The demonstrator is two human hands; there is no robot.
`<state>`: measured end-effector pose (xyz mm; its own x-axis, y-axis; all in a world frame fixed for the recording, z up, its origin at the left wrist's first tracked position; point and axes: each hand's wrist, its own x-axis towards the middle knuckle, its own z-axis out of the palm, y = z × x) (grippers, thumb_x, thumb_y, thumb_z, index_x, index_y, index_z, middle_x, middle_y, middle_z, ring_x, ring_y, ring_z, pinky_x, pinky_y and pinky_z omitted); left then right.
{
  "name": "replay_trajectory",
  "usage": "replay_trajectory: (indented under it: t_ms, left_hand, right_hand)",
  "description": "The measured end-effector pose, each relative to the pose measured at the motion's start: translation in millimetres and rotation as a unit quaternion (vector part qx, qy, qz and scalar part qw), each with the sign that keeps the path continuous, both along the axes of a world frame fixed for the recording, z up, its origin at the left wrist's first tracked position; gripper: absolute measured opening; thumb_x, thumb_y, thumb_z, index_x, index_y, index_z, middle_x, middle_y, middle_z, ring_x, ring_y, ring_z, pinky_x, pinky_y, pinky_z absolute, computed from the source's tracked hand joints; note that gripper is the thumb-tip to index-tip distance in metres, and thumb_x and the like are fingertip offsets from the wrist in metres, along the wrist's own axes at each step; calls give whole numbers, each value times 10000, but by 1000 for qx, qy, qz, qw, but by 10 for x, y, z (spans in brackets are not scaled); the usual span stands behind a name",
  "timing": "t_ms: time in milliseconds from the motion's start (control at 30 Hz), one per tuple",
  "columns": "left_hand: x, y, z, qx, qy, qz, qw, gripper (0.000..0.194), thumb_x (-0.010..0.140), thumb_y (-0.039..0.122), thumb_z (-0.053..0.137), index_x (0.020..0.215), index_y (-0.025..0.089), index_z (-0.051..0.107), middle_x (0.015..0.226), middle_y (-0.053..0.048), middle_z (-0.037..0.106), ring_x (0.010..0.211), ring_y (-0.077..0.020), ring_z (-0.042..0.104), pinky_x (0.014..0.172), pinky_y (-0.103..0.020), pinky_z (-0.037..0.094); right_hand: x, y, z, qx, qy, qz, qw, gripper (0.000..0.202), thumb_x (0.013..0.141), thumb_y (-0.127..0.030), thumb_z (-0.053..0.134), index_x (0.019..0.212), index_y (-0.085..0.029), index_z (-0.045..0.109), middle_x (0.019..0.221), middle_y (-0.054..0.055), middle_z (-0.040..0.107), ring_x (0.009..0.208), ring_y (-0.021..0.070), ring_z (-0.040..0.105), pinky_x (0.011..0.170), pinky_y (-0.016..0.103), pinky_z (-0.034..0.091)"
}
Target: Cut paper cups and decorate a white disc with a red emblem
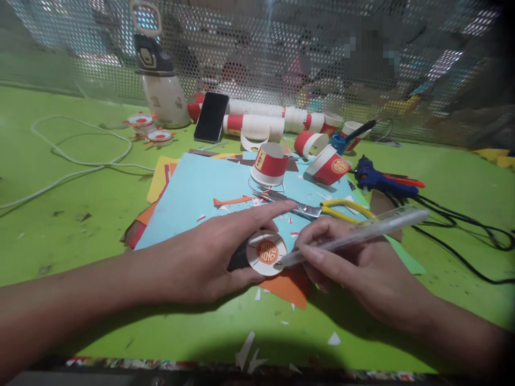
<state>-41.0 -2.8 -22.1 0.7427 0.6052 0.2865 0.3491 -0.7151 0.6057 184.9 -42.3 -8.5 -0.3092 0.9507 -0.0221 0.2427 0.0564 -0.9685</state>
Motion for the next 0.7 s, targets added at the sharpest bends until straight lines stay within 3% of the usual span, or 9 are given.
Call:
replay_trajectory:
  t_ms: [167,367,700]
  left_hand:
    - [0,17,13,-52,7,19,998,808,827,297,660,1493,304,202,1211,-50,652,1094,-218,621,960,-348,463]
    - [-7,23,14,-48,10,16,999,748,853,321,628,1480,319,218,1206,-36,647,1090,-203,615,951,-329,455]
    - [1,28,-7,-43,12,20,999,745,848,336,626,1475,303,227,1212,-49,631,1079,-212,603,943,-353,456]
  right_hand:
    - [-17,-3,-19,-24,5,-2,1000,62,847,-257,635,811,-217,605,551,-31,575,489,110,524,452,222,425]
    - [-30,21,-31,-43,25,4,999,121,871,-297,609,771,-230,596,571,-20,616,509,113,568,484,232,470]
    - [-7,-21,-28,-24,-26,7,999,86,879,-256,570,797,-235,584,594,-21,622,538,119,603,498,233,499]
